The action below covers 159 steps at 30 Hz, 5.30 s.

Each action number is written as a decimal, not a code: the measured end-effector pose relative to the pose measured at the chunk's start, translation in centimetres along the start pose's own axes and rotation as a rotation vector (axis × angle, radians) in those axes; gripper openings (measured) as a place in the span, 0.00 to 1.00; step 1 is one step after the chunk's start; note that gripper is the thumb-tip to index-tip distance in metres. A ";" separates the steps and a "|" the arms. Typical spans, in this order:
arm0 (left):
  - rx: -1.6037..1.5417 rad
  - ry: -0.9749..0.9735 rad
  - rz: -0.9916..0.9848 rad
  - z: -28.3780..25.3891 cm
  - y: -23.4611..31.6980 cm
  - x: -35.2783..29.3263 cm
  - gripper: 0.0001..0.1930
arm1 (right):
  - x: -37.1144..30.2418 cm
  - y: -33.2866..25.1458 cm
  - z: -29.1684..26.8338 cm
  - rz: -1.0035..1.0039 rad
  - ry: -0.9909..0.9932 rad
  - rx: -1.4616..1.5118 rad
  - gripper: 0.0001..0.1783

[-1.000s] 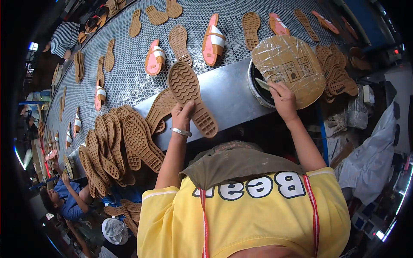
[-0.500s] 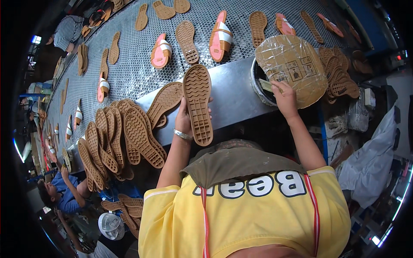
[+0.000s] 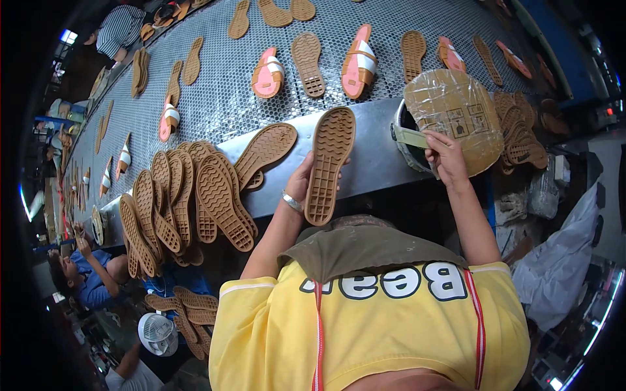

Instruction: Applying glue to the bottom of shoe soles using a brush and placing them on a conveyor belt.

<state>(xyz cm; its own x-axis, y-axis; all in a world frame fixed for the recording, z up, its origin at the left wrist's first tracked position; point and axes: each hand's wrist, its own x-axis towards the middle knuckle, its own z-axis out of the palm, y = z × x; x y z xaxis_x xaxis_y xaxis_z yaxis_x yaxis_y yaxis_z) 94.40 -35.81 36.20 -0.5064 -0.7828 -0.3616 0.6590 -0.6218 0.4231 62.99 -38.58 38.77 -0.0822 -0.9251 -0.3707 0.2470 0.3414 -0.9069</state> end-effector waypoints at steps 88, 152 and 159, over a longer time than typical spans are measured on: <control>0.366 -0.062 0.019 2.1 5.5 -2.7 0.34 | -0.4 -7.9 12.0 -0.986 -0.678 -0.849 0.11; -0.101 -0.117 0.180 0.1 3.4 -7.8 0.34 | -1.6 -6.7 17.2 -0.987 -0.548 -0.682 0.08; -0.083 -0.126 0.250 -0.7 3.3 -7.7 0.37 | -2.5 -5.0 18.5 -1.267 -0.331 -0.916 0.07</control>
<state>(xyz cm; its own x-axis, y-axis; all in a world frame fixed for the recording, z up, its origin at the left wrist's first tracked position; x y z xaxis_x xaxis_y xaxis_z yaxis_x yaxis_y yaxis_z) 100.86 -31.77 39.76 -0.3841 -0.9116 -0.1463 0.8129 -0.4090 0.4146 79.81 -41.09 47.95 0.4591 -0.6277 0.6287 -0.4612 -0.7732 -0.4352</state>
